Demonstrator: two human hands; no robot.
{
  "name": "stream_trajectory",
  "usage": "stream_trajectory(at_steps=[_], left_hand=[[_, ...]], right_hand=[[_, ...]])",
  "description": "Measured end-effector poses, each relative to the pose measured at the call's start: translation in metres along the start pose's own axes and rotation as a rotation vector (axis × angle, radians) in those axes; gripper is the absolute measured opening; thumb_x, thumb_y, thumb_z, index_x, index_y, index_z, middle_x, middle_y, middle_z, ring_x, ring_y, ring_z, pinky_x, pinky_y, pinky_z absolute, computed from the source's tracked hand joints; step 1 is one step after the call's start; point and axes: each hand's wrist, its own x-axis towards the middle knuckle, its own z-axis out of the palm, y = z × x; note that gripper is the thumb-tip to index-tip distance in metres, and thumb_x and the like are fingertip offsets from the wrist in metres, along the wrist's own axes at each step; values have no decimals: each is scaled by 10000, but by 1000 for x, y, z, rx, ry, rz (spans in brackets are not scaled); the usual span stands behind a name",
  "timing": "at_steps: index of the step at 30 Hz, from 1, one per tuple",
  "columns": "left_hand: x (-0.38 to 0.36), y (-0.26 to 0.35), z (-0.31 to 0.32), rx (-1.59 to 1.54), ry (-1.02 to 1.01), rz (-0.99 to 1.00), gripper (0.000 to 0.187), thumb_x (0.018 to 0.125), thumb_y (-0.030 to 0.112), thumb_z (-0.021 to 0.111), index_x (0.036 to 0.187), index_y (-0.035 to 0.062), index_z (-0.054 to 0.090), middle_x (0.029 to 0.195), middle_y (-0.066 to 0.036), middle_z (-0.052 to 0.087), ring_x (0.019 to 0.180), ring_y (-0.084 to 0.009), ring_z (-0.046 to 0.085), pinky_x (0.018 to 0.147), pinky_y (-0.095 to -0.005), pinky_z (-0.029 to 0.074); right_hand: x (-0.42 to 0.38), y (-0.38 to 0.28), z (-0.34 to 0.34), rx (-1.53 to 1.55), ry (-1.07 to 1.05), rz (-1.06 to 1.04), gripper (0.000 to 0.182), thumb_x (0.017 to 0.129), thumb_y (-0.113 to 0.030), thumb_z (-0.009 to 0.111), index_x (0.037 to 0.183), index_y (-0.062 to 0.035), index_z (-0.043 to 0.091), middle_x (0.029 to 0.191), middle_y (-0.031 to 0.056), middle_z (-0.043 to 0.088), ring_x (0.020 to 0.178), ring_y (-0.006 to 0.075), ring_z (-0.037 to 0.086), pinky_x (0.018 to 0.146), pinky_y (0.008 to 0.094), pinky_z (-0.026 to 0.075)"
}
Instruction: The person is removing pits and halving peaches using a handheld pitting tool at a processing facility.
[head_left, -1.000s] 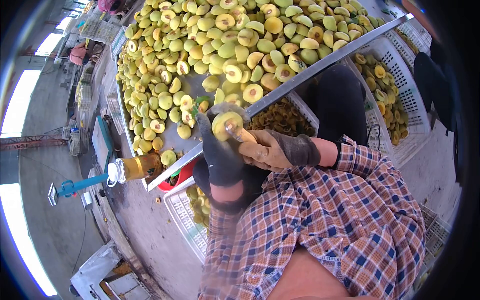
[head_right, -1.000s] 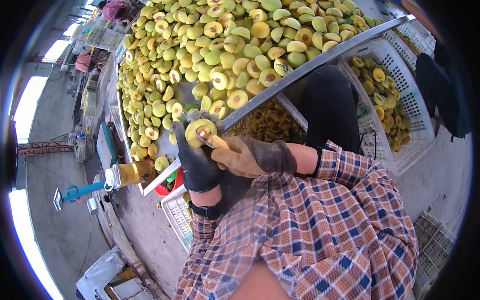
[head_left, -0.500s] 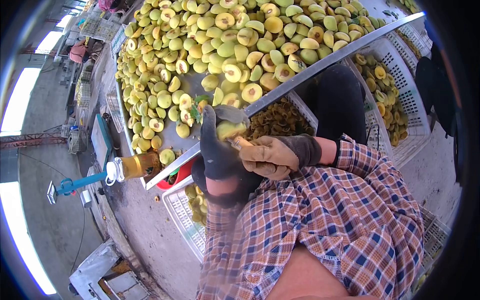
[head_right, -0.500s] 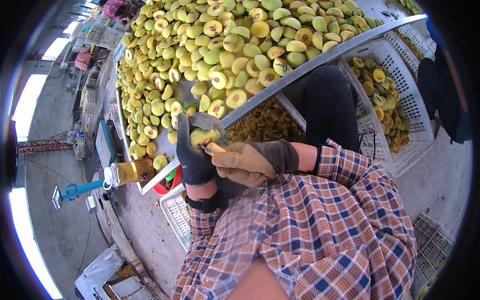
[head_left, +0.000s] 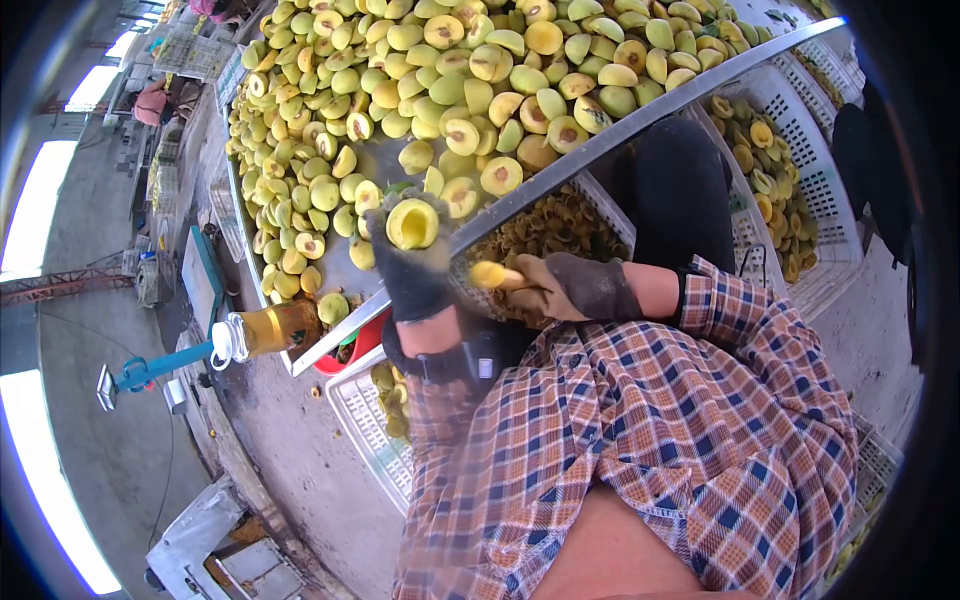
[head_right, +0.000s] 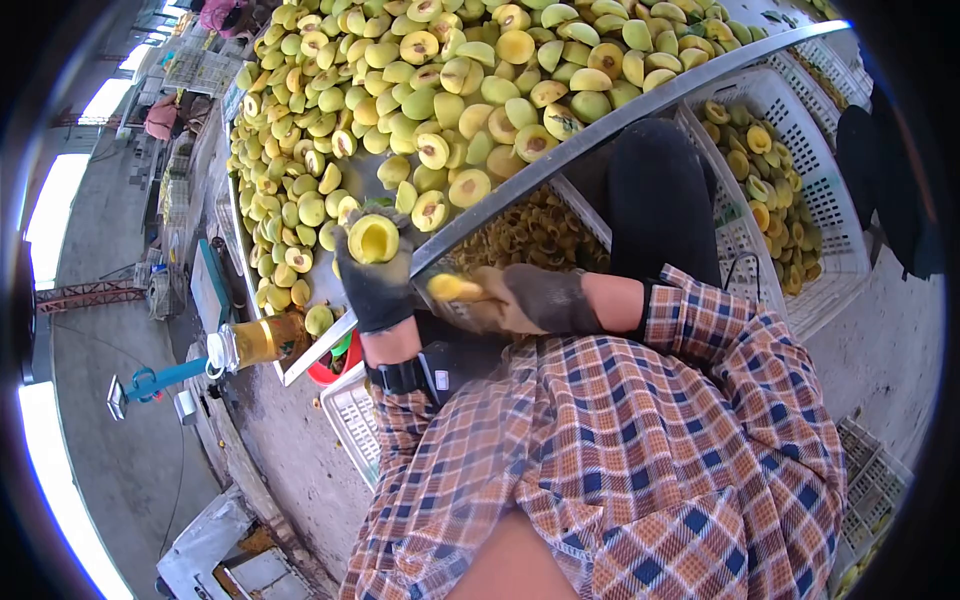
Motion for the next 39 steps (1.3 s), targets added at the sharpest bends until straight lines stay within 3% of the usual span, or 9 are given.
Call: stream_trajectory(at_steps=[1, 3, 5, 10, 14, 21, 23, 29, 39], left_hand=[[-5, 5, 5, 108, 119, 86, 265, 936, 190, 601, 1114, -1, 556, 955, -134, 586, 892, -252, 620, 812, -413, 523], [3, 11, -28, 1454, -240, 696, 315, 901, 93, 642, 1198, 9, 576, 1028, -123, 641, 957, -251, 656, 807, -368, 545], [17, 31, -13, 1652, -291, 293, 314, 896, 67, 643, 1205, 30, 599, 1064, -118, 666, 952, -238, 666, 776, -337, 549], [50, -1, -4, 2300, -563, 356, 508, 723, 341, 799, 1159, 129, 647, 1081, -168, 667, 958, -378, 644, 842, -457, 503], [50, 4, -10, 2229, -545, 340, 399, 771, 292, 779, 1068, 69, 633, 1014, -157, 689, 914, -324, 670, 826, -413, 515], [6, 10, 17, 1255, -278, 192, 318, 918, 158, 616, 1182, -18, 585, 1137, -92, 622, 1033, -180, 602, 878, -314, 496], [-21, 7, 26, 1428, -380, 367, 319, 932, 150, 597, 1207, -8, 559, 1177, -104, 591, 1061, -161, 574, 889, -301, 487], [-45, -8, 42, 1130, -44, 2, 372, 918, 121, 630, 1249, -6, 517, 1160, -108, 595, 1043, -187, 603, 926, -330, 500], [-59, -19, 32, 1422, -182, 408, 318, 898, 88, 627, 1192, -5, 549, 1086, -111, 637, 967, -187, 614, 883, -325, 484]], right_hand=[[-1, 18, -2, -33, 6, 72, 405, 950, -343, 546, 1169, -3, 551, 862, 218, 678, 934, 345, 687, 812, 418, 517], [42, 163, 32, 66, 139, -31, 410, 954, -289, 543, 1232, 12, 528, 868, 198, 676, 892, 335, 678, 792, 420, 514], [28, 131, 11, 105, 225, 53, 401, 954, -279, 545, 1223, 19, 546, 889, 195, 678, 881, 324, 669, 802, 416, 508], [19, 63, -12, 148, 206, 215, 342, 955, -247, 542, 1181, 3, 602, 868, 172, 676, 813, 266, 654, 776, 403, 489], [-19, 23, -27, 504, 103, 219, 286, 963, -248, 556, 1114, -9, 602, 776, 89, 606, 697, 161, 603, 627, 332, 466], [-7, 6, -25, 543, 119, 130, 269, 990, -289, 516, 1114, -57, 572, 699, 9, 547, 522, 53, 453, 470, 220, 384], [-5, -11, -19, 615, 78, 105, 274, 991, -311, 510, 1085, -61, 569, 684, 5, 533, 520, 54, 447, 462, 219, 382], [5, -14, -9, 645, 136, -25, 324, 1008, -352, 469, 1076, -45, 545, 661, 5, 513, 479, 59, 435, 421, 219, 360], [2, -19, 1, 469, 256, -215, 296, 1014, -286, 493, 1081, -8, 565, 728, 14, 585, 600, 154, 542, 567, 299, 444]])
